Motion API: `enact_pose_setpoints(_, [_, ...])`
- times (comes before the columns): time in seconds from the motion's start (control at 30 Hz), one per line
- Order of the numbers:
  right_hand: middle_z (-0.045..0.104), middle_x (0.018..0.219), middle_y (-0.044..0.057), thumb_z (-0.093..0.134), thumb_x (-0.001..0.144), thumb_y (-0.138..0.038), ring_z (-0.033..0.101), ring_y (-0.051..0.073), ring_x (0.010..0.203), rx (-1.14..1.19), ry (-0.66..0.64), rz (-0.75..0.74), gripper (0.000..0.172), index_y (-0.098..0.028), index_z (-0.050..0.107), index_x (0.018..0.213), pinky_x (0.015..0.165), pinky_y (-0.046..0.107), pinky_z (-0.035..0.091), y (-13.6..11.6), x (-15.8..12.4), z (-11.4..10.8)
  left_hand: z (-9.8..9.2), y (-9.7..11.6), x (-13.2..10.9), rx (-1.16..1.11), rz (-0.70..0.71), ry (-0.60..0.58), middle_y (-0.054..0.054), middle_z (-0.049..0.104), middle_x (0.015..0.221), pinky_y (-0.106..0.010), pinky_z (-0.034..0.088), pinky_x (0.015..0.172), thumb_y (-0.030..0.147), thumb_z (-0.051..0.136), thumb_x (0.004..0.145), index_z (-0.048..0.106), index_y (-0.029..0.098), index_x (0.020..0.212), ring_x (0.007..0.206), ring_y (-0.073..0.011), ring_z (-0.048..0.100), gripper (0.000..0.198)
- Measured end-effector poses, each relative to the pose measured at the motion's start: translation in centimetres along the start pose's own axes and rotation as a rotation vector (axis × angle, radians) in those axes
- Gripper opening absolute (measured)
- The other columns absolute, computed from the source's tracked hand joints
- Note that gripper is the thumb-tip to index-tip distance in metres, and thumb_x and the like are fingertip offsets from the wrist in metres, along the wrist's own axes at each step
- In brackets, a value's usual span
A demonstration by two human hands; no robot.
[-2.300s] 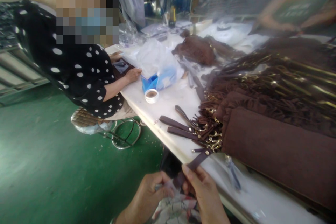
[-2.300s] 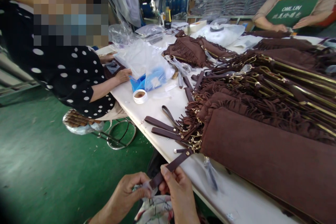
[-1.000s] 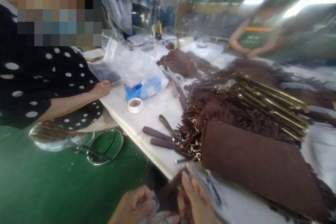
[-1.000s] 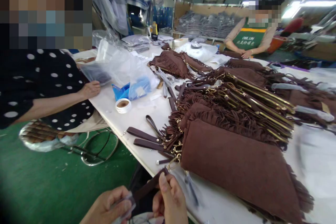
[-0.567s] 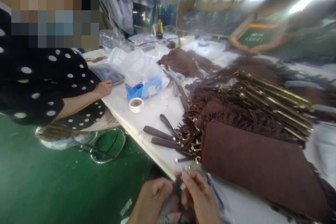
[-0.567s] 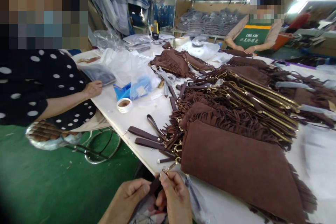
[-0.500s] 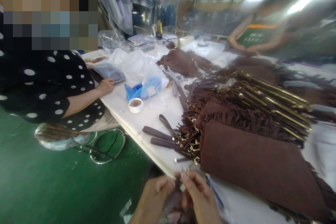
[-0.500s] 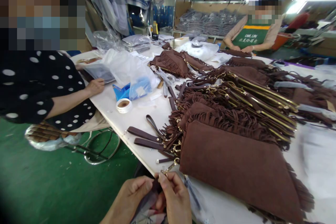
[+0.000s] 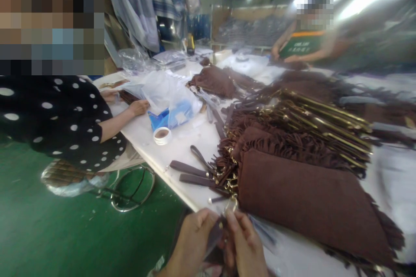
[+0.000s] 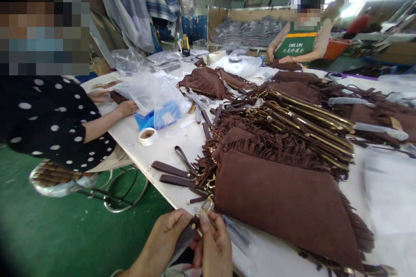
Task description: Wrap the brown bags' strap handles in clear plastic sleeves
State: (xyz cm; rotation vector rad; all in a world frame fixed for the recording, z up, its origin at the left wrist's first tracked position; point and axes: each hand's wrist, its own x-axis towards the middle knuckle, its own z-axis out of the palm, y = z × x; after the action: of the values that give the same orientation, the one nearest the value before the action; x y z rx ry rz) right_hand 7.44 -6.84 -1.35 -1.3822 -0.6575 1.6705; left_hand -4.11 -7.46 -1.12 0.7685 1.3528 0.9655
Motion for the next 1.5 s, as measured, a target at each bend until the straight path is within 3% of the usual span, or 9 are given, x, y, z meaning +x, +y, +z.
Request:
enact_pose_setpoints(0.27, [0.052, 0.041, -0.006, 0.065, 0.077, -0.064, 0.04, 0.005, 0.035, -0.075, -0.061, -0.082, 0.047, -0.019, 0.056, 0.071, 0.039, 0.013, 0.029, 0.6, 0.3, -0.7, 0.8, 1.3, 0.3, 0.225, 0.197, 0.119, -0.001, 0.062, 0.064, -0.022, 0.036, 0.055, 0.049, 0.048, 0.093, 0.067, 0.014, 0.076, 0.06, -0.0146, 0.053, 0.043])
enact_pose_setpoints(0.43, [0.056, 0.043, -0.004, 0.053, 0.086, -0.063, 0.049, 0.01, 0.039, -0.4, -0.053, -0.237, 0.045, -0.02, 0.06, 0.074, 0.042, 0.018, 0.037, 0.3, -0.1, -1.8, 2.2, 1.5, 1.4, 0.171, 0.216, 0.127, -0.002, 0.065, 0.074, -0.022, 0.041, 0.061, 0.045, 0.05, 0.092, 0.069, 0.015, 0.083, 0.069, -0.0164, 0.055, 0.037])
enact_pose_setpoints(0.53, [0.074, 0.074, 0.005, 0.04, 0.095, -0.056, 0.07, 0.019, 0.067, -0.693, 0.0, -0.581, 0.043, -0.022, 0.067, 0.09, 0.063, 0.025, 0.053, 0.6, -0.4, -2.7, 2.4, 1.6, 1.8, 0.1, 0.229, 0.066, -0.003, 0.064, 0.073, -0.023, 0.042, 0.061, 0.045, 0.052, 0.092, 0.068, 0.014, 0.08, 0.07, -0.0173, 0.056, 0.036])
enact_pose_setpoints(0.63, [0.07, 0.12, 0.009, 0.038, 0.099, -0.049, 0.069, 0.023, 0.104, -0.907, 0.092, -0.806, 0.039, -0.024, 0.064, 0.115, 0.077, 0.027, 0.057, 1.1, -0.6, -3.3, 2.4, 1.5, 2.2, 0.054, 0.203, 0.04, -0.004, 0.064, 0.071, -0.024, 0.043, 0.06, 0.045, 0.053, 0.091, 0.066, 0.013, 0.078, 0.067, -0.0176, 0.057, 0.037])
enact_pose_setpoints(0.8, [0.067, 0.125, 0.009, 0.035, 0.101, -0.043, 0.067, 0.022, 0.111, -1.108, 0.119, -0.889, 0.037, -0.025, 0.063, 0.118, 0.07, 0.024, 0.06, 1.5, 0.0, -4.0, 2.3, 1.0, 2.6, 0.035, 0.163, 0.054, -0.003, 0.061, 0.069, -0.024, 0.041, 0.058, 0.044, 0.05, 0.091, 0.062, 0.013, 0.079, 0.064, -0.0162, 0.054, 0.035])
enact_pose_setpoints(1.0, [0.07, 0.12, 0.007, 0.031, 0.091, -0.009, 0.074, 0.016, 0.085, -1.266, -0.011, -0.994, 0.041, -0.023, 0.062, 0.114, 0.055, 0.018, 0.055, 0.8, 0.8, -4.8, 1.7, 0.8, 3.3, 0.147, 0.16, 0.024, 0.001, 0.054, 0.063, -0.024, 0.037, 0.057, 0.043, 0.05, 0.09, 0.059, 0.015, 0.072, 0.06, -0.0145, 0.048, 0.034])
enact_pose_setpoints(1.17, [0.071, 0.116, 0.009, 0.046, 0.074, -0.006, 0.071, 0.017, 0.065, -1.627, -0.01, -1.139, 0.046, -0.017, 0.059, 0.116, 0.051, 0.025, 0.05, -0.1, 1.0, -4.9, 1.7, 1.8, 3.4, 0.155, 0.149, -0.017, 0.0, 0.056, 0.066, -0.025, 0.038, 0.058, 0.042, 0.05, 0.09, 0.06, 0.015, 0.073, 0.062, -0.0152, 0.05, 0.034])
enact_pose_setpoints(1.37, [0.073, 0.092, 0.003, 0.043, 0.09, -0.015, 0.063, 0.014, 0.052, -1.665, 0.092, -1.257, 0.021, -0.023, 0.059, 0.101, 0.051, 0.028, 0.04, -1.2, 1.2, -4.4, 1.0, 2.3, 2.4, -0.068, 0.078, -0.109, -0.002, 0.058, 0.075, -0.024, 0.041, 0.062, 0.058, 0.056, 0.086, 0.059, 0.014, 0.084, 0.069, -0.015, 0.051, 0.044])
enact_pose_setpoints(1.5, [0.066, 0.07, 0.0, 0.038, 0.094, -0.017, 0.059, 0.014, 0.045, -1.665, 0.18, -1.289, 0.021, -0.023, 0.057, 0.099, 0.048, 0.03, 0.033, -1.5, 1.4, -4.2, -0.5, 0.1, 1.4, -0.31, -0.094, -0.321, -0.006, 0.064, 0.082, -0.026, 0.046, 0.063, 0.067, 0.072, 0.069, 0.061, 0.015, 0.093, 0.072, -0.0179, 0.059, 0.059])
